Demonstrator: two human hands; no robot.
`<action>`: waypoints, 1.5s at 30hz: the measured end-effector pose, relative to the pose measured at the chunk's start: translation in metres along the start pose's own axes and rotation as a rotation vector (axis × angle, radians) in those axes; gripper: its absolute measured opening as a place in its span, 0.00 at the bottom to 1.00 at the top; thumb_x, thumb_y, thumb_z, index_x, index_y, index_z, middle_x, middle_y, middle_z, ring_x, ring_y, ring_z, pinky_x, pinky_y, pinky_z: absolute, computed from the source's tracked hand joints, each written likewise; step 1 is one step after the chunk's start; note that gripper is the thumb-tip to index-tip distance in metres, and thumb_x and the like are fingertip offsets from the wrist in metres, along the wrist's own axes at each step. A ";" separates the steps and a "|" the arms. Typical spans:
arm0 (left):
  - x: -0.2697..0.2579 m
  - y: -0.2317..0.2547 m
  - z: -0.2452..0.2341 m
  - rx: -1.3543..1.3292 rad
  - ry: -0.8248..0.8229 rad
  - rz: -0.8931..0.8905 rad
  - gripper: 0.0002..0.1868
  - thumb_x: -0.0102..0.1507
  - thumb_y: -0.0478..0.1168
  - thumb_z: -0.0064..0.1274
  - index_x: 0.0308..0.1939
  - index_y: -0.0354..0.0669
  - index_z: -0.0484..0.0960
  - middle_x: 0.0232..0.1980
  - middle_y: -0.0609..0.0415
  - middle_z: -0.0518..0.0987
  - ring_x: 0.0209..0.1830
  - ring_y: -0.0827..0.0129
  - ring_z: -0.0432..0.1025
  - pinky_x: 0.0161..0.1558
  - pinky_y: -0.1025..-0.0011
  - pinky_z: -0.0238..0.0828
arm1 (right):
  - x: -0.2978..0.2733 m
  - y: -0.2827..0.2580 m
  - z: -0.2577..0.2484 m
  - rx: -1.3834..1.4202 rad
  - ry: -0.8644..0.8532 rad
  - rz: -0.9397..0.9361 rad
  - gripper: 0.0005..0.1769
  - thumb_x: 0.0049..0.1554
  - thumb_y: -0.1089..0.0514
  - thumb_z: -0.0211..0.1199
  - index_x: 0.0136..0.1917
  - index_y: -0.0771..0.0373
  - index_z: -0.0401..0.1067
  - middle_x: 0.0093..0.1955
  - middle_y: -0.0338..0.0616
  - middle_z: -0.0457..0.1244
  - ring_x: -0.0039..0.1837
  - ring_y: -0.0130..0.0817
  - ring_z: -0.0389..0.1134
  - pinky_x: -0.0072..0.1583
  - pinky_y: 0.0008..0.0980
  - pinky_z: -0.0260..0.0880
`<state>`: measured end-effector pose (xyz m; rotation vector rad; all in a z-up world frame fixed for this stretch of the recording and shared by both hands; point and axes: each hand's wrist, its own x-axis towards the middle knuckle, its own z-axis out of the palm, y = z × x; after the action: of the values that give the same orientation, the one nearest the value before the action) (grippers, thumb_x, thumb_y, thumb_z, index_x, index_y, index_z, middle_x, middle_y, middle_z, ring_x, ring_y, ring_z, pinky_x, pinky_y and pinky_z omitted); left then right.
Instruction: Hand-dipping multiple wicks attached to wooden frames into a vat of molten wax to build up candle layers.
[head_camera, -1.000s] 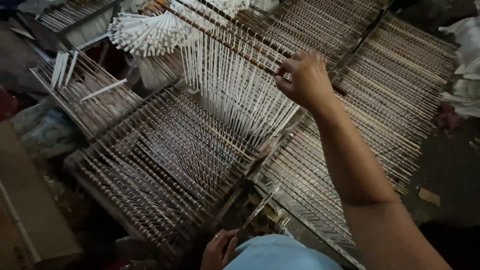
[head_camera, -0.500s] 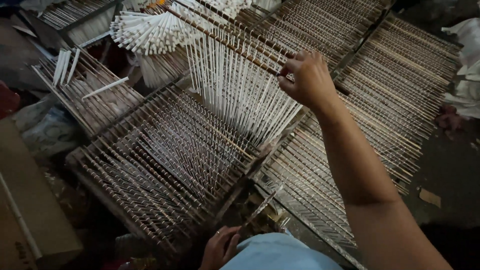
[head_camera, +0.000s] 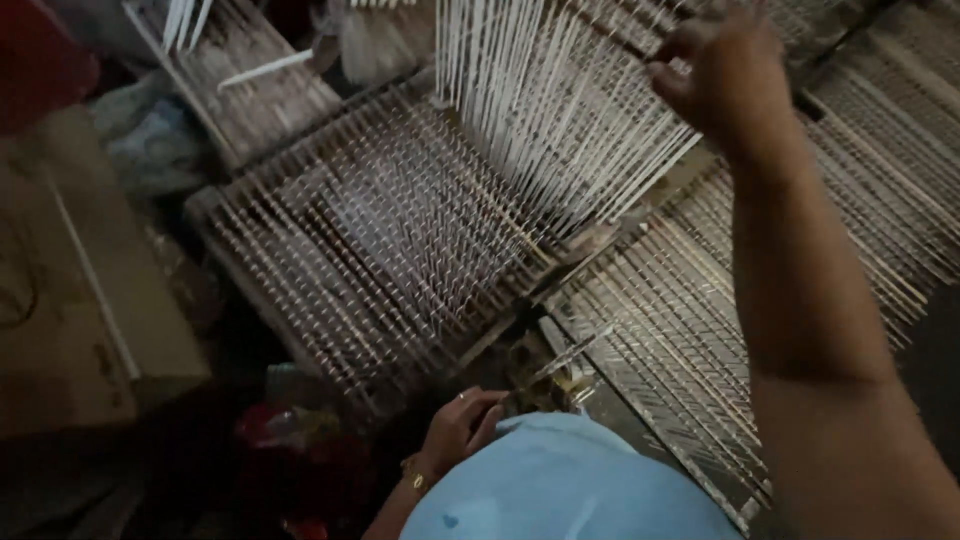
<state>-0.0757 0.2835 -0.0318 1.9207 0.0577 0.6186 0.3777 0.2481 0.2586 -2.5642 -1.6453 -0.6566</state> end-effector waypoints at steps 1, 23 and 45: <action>0.002 0.007 -0.003 0.000 -0.006 -0.047 0.19 0.74 0.48 0.42 0.56 0.40 0.82 0.36 0.50 0.80 0.26 0.66 0.74 0.28 0.68 0.69 | 0.000 0.003 0.004 0.035 0.062 -0.027 0.10 0.64 0.51 0.73 0.54 0.57 0.84 0.45 0.48 0.72 0.48 0.47 0.71 0.54 0.50 0.67; -0.018 0.017 -0.026 -0.002 0.030 -0.355 0.19 0.72 0.48 0.43 0.53 0.42 0.85 0.41 0.49 0.83 0.35 0.60 0.79 0.34 0.63 0.73 | -0.020 -0.065 0.200 0.079 -0.209 0.155 0.12 0.62 0.48 0.63 0.42 0.53 0.81 0.48 0.47 0.70 0.49 0.50 0.68 0.60 0.51 0.64; -0.054 0.008 -0.034 0.099 -0.009 -0.647 0.15 0.69 0.49 0.48 0.52 0.52 0.87 0.39 0.54 0.83 0.38 0.63 0.80 0.40 0.66 0.72 | -0.068 -0.088 0.342 0.226 -0.033 0.164 0.12 0.59 0.50 0.67 0.39 0.59 0.81 0.40 0.47 0.69 0.46 0.50 0.69 0.60 0.53 0.66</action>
<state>-0.1397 0.2919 -0.0360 1.8531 0.6853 0.1705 0.3913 0.3114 -0.0949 -2.5216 -1.4061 -0.3940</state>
